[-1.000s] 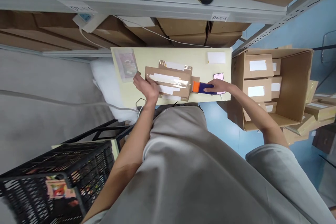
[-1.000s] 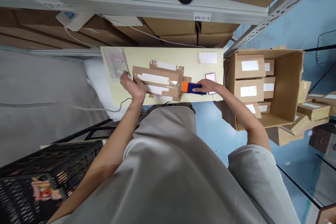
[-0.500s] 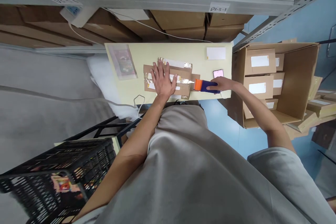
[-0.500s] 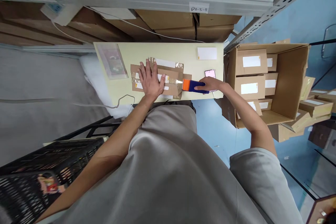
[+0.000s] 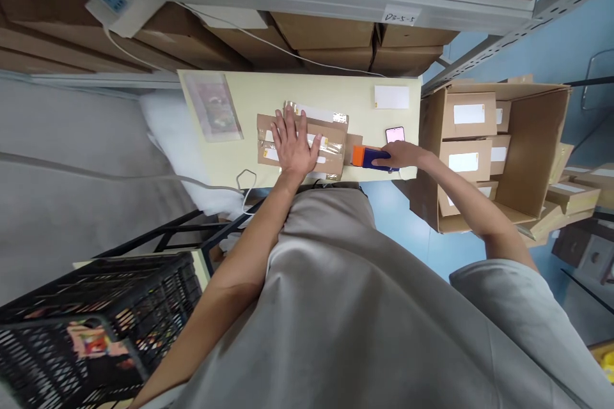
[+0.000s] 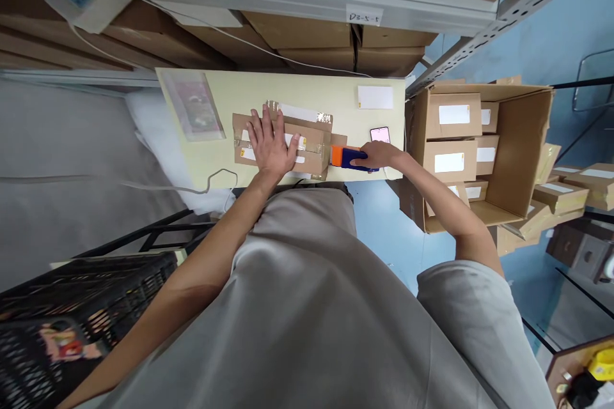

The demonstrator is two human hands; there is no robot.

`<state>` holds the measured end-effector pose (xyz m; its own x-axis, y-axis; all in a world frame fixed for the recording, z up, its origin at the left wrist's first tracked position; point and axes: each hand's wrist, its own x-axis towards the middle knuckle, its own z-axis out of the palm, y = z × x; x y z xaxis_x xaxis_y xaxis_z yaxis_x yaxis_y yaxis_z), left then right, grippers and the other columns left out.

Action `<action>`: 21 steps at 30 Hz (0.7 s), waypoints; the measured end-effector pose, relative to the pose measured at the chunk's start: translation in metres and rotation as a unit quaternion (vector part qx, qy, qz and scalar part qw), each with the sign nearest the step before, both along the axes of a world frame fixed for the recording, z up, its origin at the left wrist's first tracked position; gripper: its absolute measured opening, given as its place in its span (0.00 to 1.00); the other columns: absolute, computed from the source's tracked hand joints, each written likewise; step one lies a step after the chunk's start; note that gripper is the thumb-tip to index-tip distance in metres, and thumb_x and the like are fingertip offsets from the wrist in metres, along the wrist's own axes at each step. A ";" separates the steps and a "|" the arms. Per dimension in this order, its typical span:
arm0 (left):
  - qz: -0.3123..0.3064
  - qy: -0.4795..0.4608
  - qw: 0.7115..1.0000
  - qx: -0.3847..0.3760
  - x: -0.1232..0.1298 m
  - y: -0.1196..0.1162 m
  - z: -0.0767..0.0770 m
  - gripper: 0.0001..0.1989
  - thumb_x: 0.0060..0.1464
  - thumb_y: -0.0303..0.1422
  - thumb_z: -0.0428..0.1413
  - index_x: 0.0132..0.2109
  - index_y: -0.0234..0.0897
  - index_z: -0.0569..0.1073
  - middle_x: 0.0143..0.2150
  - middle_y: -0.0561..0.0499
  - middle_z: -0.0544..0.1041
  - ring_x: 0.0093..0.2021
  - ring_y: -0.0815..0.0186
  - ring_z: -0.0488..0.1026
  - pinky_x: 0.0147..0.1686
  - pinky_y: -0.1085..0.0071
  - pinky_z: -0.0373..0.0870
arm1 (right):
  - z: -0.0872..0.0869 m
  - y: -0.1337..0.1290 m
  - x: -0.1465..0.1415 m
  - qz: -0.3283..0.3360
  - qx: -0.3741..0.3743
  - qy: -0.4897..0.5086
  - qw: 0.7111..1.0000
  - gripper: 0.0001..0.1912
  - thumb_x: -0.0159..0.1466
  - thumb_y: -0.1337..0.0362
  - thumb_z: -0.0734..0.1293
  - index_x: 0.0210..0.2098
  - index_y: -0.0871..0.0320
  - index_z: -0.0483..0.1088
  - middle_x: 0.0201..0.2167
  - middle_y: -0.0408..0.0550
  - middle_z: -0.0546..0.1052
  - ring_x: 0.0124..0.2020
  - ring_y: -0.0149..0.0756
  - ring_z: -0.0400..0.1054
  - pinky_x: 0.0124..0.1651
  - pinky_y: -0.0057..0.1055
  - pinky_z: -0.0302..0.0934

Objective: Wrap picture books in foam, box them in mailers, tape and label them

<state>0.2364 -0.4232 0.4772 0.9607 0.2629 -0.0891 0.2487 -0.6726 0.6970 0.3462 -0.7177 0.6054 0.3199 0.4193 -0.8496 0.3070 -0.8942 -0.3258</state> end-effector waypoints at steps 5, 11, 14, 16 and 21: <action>-0.003 -0.015 1.000 -0.015 -0.001 -0.001 -0.001 0.45 0.71 0.61 0.54 0.83 0.40 0.63 0.89 0.44 0.48 0.90 0.45 0.31 0.86 0.41 0.22 | 0.004 0.039 -0.039 -0.015 -0.085 -0.123 0.989 0.27 0.80 0.45 0.64 0.49 0.63 0.82 0.37 0.62 0.87 0.44 0.55 0.84 0.47 0.42 0.72; -0.017 -0.021 1.000 -0.006 -0.001 -0.001 -0.005 0.42 0.73 0.55 0.52 0.83 0.38 0.62 0.89 0.41 0.49 0.90 0.45 0.33 0.86 0.41 0.22 | -0.013 0.058 -0.067 -0.039 -0.178 -0.211 0.960 0.20 0.81 0.55 0.63 0.55 0.62 0.81 0.51 0.68 0.87 0.52 0.58 0.83 0.49 0.42 0.74; -0.019 -0.025 1.000 0.000 -0.003 0.001 -0.001 0.40 0.74 0.53 0.52 0.82 0.37 0.64 0.88 0.40 0.53 0.90 0.45 0.34 0.86 0.42 0.24 | -0.001 0.063 -0.071 -0.076 -0.165 -0.253 0.950 0.23 0.82 0.49 0.63 0.56 0.60 0.81 0.52 0.66 0.87 0.53 0.56 0.83 0.50 0.41 0.74; -0.015 -0.026 1.000 0.003 -0.003 0.002 0.005 0.38 0.74 0.51 0.51 0.81 0.35 0.65 0.87 0.38 0.54 0.90 0.44 0.36 0.86 0.40 0.26 | 0.015 0.071 -0.069 -0.105 -0.149 -0.297 0.937 0.26 0.82 0.46 0.62 0.56 0.62 0.80 0.52 0.69 0.87 0.54 0.57 0.84 0.52 0.41 0.74; 0.057 -0.012 0.997 -0.049 0.013 0.009 0.041 0.35 0.74 0.47 0.49 0.78 0.31 0.68 0.83 0.29 0.62 0.88 0.38 0.47 0.84 0.31 0.35 | 0.072 0.111 -0.046 -0.164 -0.040 -0.382 0.909 0.26 0.82 0.48 0.58 0.62 0.64 0.71 0.51 0.68 0.87 0.54 0.61 0.84 0.54 0.44 0.74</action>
<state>0.2490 -0.4146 0.5180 0.9274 0.3614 -0.0970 0.3021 -0.5701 0.7640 0.3005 -0.6063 0.6779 0.9256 0.1412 -0.3512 0.1281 -0.9899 -0.0603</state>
